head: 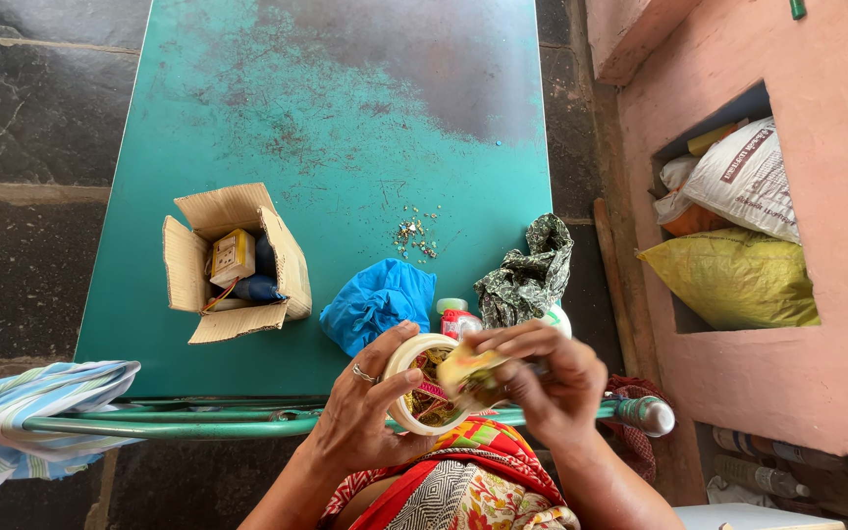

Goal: The person sorts beads and buttons from a newspaper wrap and a container, arranging them on a teal surface before placing them back into the container.

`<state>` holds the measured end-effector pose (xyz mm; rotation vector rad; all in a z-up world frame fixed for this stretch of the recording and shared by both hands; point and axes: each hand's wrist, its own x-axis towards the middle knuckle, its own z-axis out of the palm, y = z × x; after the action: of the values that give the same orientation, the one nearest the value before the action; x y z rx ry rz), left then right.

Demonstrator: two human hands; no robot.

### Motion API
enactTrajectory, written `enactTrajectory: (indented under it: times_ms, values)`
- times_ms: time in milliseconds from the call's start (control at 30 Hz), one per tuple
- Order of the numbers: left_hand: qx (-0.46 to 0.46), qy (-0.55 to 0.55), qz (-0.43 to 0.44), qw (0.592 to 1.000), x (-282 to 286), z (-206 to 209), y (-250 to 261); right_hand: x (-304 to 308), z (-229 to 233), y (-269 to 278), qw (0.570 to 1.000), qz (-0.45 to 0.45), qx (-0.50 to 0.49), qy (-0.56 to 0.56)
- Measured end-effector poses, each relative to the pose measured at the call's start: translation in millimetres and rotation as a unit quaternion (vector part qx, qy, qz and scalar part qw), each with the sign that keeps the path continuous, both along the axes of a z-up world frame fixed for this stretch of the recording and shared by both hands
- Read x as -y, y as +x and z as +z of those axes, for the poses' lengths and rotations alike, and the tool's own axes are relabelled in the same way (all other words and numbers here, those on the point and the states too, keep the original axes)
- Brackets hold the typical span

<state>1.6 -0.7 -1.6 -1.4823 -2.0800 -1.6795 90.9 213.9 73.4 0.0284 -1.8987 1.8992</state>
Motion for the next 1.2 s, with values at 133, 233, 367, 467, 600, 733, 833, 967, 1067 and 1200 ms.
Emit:
enactTrajectory:
  times_ms: [133,233,367,467,600,733,833,967,1067,1200]
  values:
    - [0.005,-0.005,0.003,1.000,0,-2,1,4,4,-4,0.996,0.014,-0.015,0.090]
    - [0.008,-0.001,0.000,1.000,1,-2,0,6,10,-4,0.989,-0.003,-0.026,0.146]
    - [0.008,-0.003,0.004,1.000,1,-2,0,7,13,-4,0.982,0.007,-0.056,0.182]
    - [0.019,-0.016,0.006,1.000,1,-2,1,6,15,-4,0.981,-0.005,-0.049,0.189]
    - [0.019,-0.014,0.005,1.000,1,-1,1,7,16,-5,0.980,-0.014,-0.048,0.194]
    - [0.014,-0.008,0.008,1.000,1,-2,1,9,14,-6,0.979,-0.017,-0.041,0.200]
    - [0.016,-0.008,0.007,1.000,1,-4,1,9,12,-6,0.982,-0.012,-0.037,0.186]
    - [0.017,0.002,0.004,1.000,1,-4,0,8,10,-7,0.986,-0.013,-0.028,0.165]
    - [0.016,-0.004,0.004,1.000,0,-2,0,7,11,-7,0.981,-0.023,-0.032,0.188]
    - [0.016,-0.003,0.004,1.000,-1,-1,-2,6,11,-9,0.982,-0.025,-0.035,0.184]
